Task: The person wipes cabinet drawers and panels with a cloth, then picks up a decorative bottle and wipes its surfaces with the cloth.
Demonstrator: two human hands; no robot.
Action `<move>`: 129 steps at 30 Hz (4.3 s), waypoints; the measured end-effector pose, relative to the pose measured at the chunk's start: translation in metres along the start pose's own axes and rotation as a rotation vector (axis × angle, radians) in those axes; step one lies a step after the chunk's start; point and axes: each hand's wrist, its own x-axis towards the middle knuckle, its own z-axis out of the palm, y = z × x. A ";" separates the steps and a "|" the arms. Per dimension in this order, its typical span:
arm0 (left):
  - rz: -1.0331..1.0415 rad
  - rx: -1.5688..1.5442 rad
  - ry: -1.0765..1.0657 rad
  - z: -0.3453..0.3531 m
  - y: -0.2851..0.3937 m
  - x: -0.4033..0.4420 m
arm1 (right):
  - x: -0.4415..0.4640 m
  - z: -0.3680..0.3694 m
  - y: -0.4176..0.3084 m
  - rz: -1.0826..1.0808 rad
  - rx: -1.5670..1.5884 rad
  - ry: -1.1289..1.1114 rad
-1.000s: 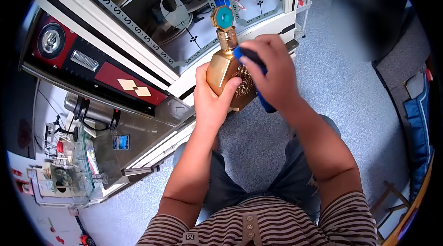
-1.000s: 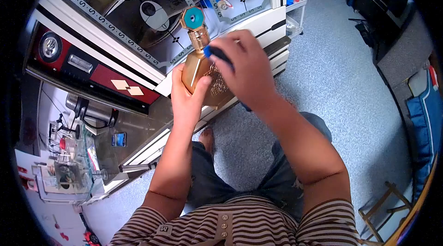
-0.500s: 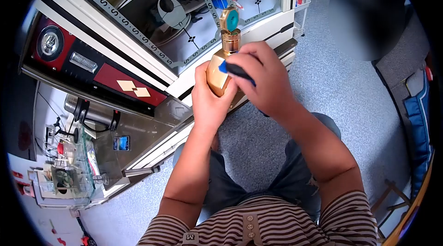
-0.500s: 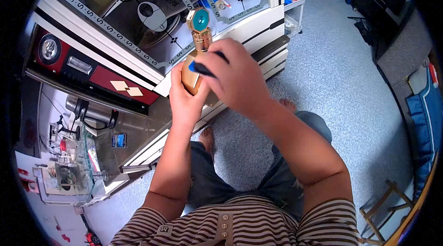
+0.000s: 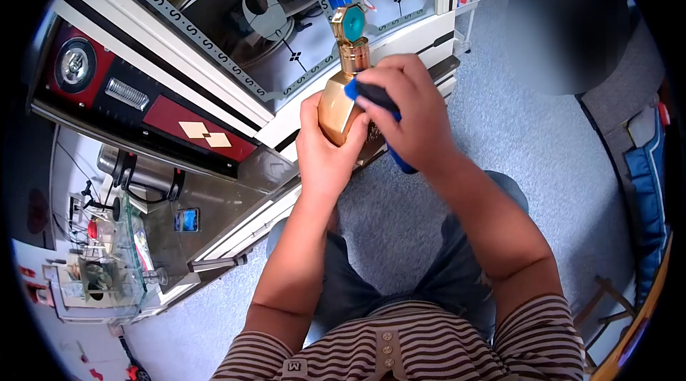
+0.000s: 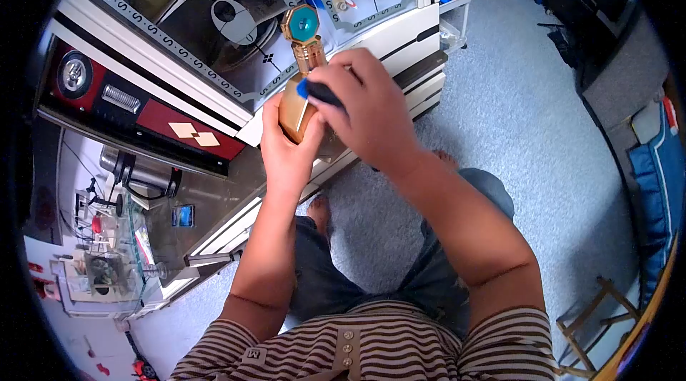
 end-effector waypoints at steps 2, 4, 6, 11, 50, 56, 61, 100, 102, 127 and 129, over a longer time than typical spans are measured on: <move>-0.019 -0.037 0.012 0.001 -0.001 0.000 | 0.005 -0.002 0.011 0.086 -0.022 0.025; -0.064 -0.081 0.015 0.000 0.002 0.000 | 0.006 -0.004 0.021 0.229 -0.025 0.071; -0.051 -0.078 0.026 0.001 -0.001 0.000 | 0.004 -0.003 0.020 0.186 -0.039 0.065; -0.009 -0.066 0.011 0.000 -0.001 -0.001 | -0.003 -0.001 0.000 -0.018 0.006 -0.044; -0.079 -0.242 -0.011 -0.006 -0.012 0.001 | -0.005 0.010 -0.002 -0.035 -0.056 0.011; -0.104 -0.277 -0.011 -0.007 -0.008 0.001 | 0.003 0.001 0.023 0.169 -0.133 0.069; -0.100 -0.311 -0.015 -0.006 -0.009 0.001 | -0.005 0.009 0.006 0.065 -0.108 0.077; -0.086 -0.361 0.046 -0.002 -0.019 0.002 | -0.003 0.007 0.022 0.079 -0.190 0.082; -0.085 -0.358 0.038 -0.002 -0.021 0.003 | -0.011 0.013 0.009 0.009 -0.131 0.000; -0.098 -0.506 0.147 -0.007 -0.026 0.005 | -0.004 0.008 0.016 0.028 -0.192 0.007; -0.093 -0.487 0.139 -0.007 -0.021 0.004 | -0.003 0.004 0.020 0.075 -0.156 0.039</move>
